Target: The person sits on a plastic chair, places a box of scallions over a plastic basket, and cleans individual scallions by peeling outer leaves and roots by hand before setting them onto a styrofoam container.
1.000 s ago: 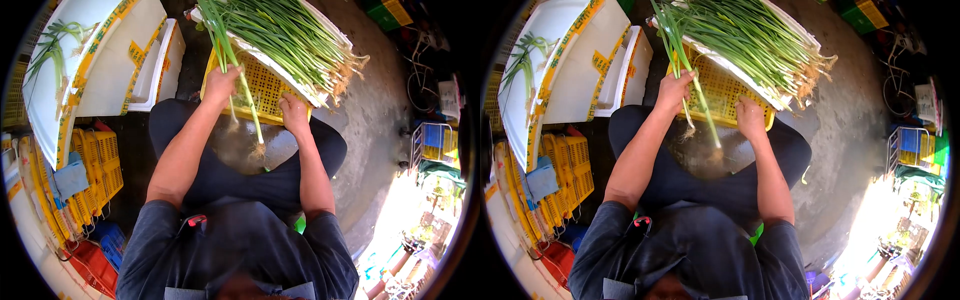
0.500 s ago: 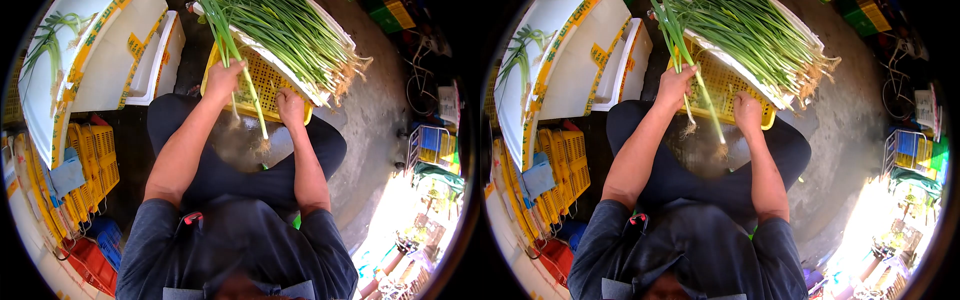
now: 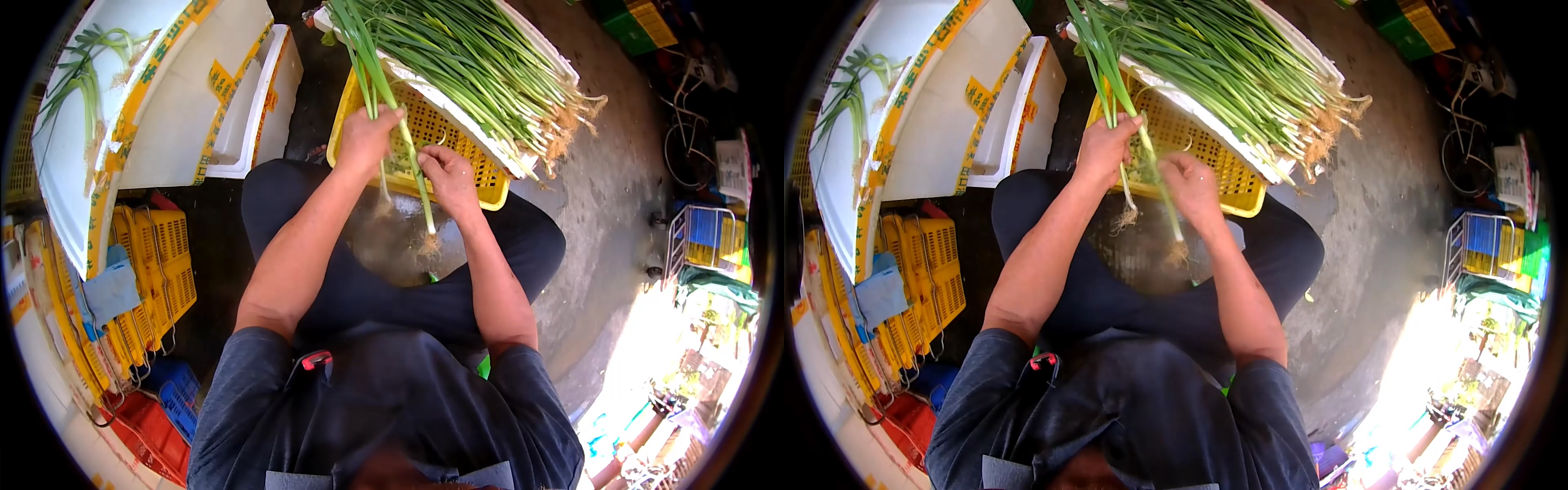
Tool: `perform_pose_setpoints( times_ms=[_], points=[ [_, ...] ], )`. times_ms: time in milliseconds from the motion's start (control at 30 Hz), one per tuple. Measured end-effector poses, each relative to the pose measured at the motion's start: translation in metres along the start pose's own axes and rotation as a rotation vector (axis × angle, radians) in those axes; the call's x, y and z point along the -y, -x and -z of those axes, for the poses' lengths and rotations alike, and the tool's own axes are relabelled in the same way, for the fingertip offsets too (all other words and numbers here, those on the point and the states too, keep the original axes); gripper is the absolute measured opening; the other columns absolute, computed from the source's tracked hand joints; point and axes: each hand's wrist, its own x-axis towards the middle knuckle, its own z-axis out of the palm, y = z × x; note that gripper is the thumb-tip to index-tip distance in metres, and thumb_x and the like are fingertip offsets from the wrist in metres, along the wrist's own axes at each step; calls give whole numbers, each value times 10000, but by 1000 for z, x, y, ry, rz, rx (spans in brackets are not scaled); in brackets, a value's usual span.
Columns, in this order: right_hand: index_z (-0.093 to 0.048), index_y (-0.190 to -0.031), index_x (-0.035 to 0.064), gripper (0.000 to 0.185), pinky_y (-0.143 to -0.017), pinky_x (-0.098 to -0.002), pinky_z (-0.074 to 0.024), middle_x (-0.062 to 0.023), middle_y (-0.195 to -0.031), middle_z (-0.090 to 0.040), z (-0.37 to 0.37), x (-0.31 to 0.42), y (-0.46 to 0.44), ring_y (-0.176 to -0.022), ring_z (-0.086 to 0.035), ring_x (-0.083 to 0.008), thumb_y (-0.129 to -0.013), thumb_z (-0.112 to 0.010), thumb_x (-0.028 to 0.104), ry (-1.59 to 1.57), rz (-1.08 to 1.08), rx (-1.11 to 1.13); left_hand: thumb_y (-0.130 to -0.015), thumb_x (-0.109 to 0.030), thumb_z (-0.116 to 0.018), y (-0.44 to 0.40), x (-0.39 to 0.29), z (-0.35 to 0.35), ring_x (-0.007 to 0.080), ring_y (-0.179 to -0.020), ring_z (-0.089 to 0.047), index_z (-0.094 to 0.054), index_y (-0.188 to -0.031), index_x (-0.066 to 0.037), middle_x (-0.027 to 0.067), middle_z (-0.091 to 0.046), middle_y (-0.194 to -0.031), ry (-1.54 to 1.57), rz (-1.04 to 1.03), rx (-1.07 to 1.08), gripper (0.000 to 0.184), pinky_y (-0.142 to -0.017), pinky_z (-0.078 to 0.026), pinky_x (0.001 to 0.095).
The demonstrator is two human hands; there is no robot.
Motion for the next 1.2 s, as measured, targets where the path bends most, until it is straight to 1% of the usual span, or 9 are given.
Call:
perform_pose_setpoints(
  times_ms=[133,233,433,633,833,933,1033,1133,1200],
  points=[
    [-685,-977,-35,178,-625,-259,-479,-33,-752,-665,-17,-4,-5,-678,-577,-74,-905,-706,126,207,138,-102,-870,-168,-735,-1,3,1,90,-449,-426,-596,-829,-59,-24,-510,-628,4,-2,-12,180,-405,-336,276],
    [-703,-923,-21,180,-700,-377,-522,-197,-837,-694,-20,8,-2,-748,-681,-288,-847,-703,141,191,82,-126,-868,-168,-737,-1,4,2,91,-450,-428,-593,-824,-57,-22,-508,-624,-4,-3,-13,186,-403,-343,280],
    [-640,-850,-22,143,-589,-354,-470,-132,-731,-616,-23,4,0,-608,-583,-231,-860,-721,95,367,334,-268,-854,-167,-747,-2,6,2,103,-476,-450,-608,-799,-43,-9,-523,-621,-62,-30,-47,195,-423,-372,299],
    [-623,-825,-9,119,-618,-412,-462,-157,-772,-594,-29,-2,1,-666,-593,-308,-843,-720,58,448,501,-318,-849,-163,-750,-4,10,4,107,-509,-461,-613,-775,-34,-1,-538,-631,-90,-47,-95,202,-460,-379,311],
    [-573,-887,7,125,-900,-371,-531,-115,-797,-601,-20,11,18,-708,-625,-272,-863,-696,1,422,821,-325,-869,-164,-736,-10,11,8,102,-508,-435,-598,-762,-41,-9,-522,-628,-32,-39,-118,214,-479,-366,307],
    [-551,-920,11,112,-1026,-374,-483,-52,-785,-589,-13,11,46,-723,-607,-159,-914,-663,9,262,672,-183,-880,-162,-725,-11,10,11,109,-489,-432,-585,-759,-46,-10,-509,-627,-34,-38,-115,219,-459,-364,309],
    [-540,-940,13,98,-903,-297,-515,0,-789,-574,0,8,79,-730,-538,-65,-950,-637,14,108,386,-105,-896,-145,-711,-10,6,11,114,-465,-431,-565,-784,-53,-6,-494,-637,-49,-10,-109,205,-434,-366,302],
    [-574,-921,21,107,-674,-262,-464,-57,-766,-592,19,19,110,-683,-532,-109,-911,-679,37,40,193,-107,-920,-124,-694,-12,4,14,108,-452,-423,-540,-827,-70,-1,-487,-665,-28,10,-104,187,-420,-368,286],
    [-565,-935,19,105,-623,-251,-445,1,-748,-564,33,8,123,-676,-495,-75,-923,-669,27,31,192,-155,-925,-130,-688,-11,2,13,110,-452,-424,-540,-831,-70,3,-490,-668,-9,2,-123,185,-419,-370,290]
  ],
)
